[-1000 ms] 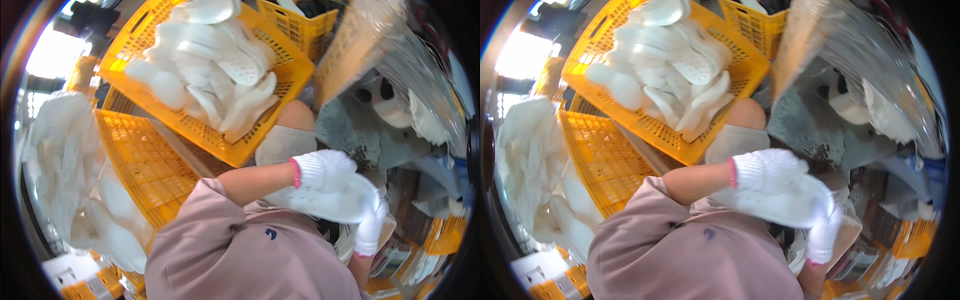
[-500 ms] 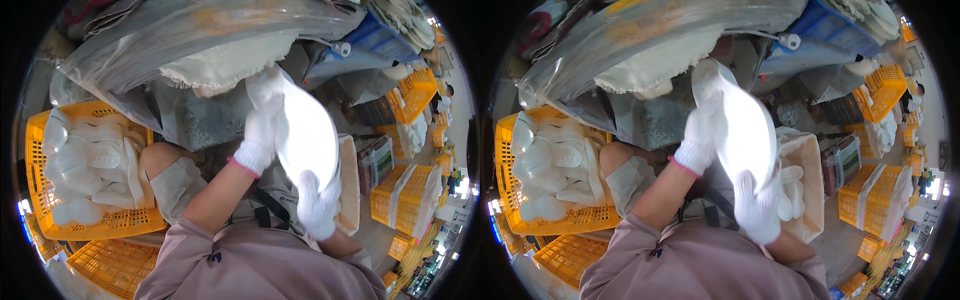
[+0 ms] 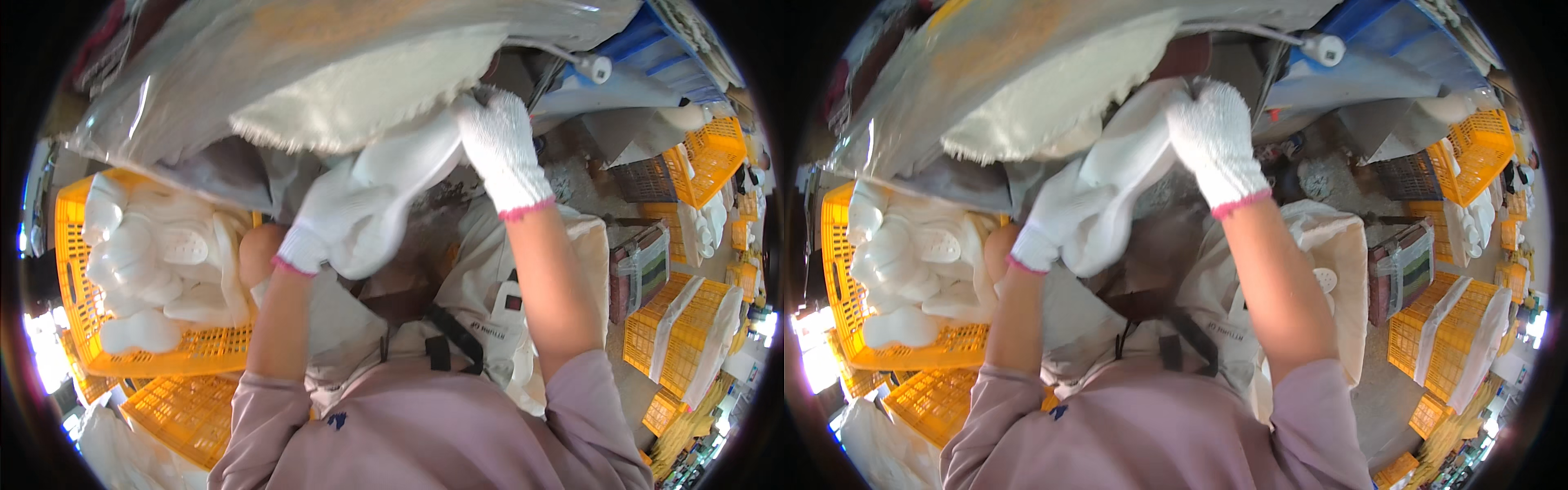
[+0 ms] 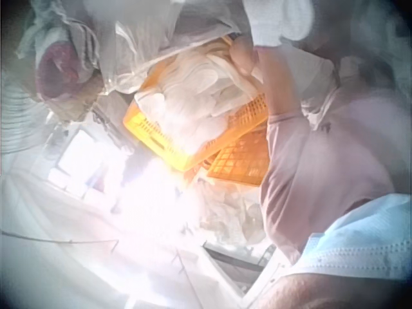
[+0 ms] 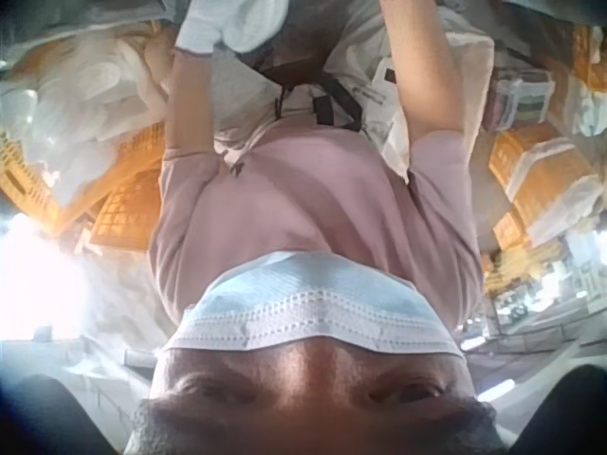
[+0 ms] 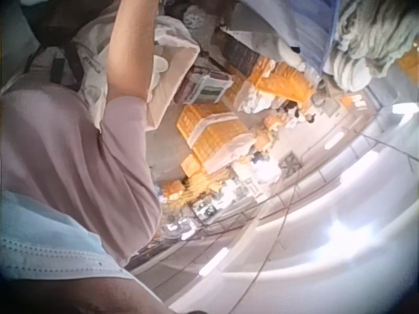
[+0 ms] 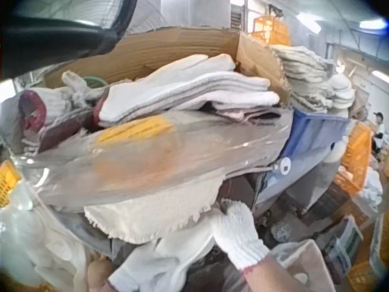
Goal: The person repeatedly picks white shoe insoles from a large sack, briefly rubs or wipes them by hand, and places them into a yellow plastic basket. The action is repeated continuously with one insole at a time.
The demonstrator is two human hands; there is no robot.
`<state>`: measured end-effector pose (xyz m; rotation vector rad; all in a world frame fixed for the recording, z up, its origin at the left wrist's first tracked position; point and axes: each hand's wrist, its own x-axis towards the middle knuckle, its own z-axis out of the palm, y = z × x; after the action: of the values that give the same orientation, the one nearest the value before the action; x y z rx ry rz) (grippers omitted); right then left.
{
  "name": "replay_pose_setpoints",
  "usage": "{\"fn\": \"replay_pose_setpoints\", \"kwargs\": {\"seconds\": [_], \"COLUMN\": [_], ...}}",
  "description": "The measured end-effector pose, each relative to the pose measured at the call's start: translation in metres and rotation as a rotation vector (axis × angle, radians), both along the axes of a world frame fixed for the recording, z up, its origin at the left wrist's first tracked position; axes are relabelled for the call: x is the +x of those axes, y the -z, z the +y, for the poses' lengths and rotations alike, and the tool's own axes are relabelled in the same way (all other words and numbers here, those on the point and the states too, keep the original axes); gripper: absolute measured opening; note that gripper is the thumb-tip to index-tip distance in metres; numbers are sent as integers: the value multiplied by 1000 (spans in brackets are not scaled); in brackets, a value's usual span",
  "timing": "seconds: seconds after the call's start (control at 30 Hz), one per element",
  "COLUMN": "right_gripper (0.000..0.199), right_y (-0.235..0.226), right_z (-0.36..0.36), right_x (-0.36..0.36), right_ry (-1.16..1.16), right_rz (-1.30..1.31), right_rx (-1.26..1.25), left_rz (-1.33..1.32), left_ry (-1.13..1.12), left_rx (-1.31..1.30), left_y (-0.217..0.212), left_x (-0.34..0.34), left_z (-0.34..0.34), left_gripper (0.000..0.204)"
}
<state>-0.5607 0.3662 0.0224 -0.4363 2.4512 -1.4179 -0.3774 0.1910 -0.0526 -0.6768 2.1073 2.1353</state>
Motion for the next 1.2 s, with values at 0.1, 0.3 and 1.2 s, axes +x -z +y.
{"fn": "replay_pose_setpoints", "kwargs": {"seconds": [0.1, 0.3, 1.2], "right_gripper": [38, 64, 49], "right_y": [-20, -19, 22], "right_z": [3, 63, 81], "right_x": [33, 86, 102], "right_ry": [-76, 92, -664], "right_rz": [107, -119, 986], "right_rx": [182, -419, 696], "left_rz": [35, 354, 112], "left_ry": [-209, -638, -213], "left_rx": [344, 768, 975], "left_y": [-6, -2, 23], "left_x": [-24, -108, -56], "left_z": [63, 124, 62], "left_gripper": [39, 52, 53]}}
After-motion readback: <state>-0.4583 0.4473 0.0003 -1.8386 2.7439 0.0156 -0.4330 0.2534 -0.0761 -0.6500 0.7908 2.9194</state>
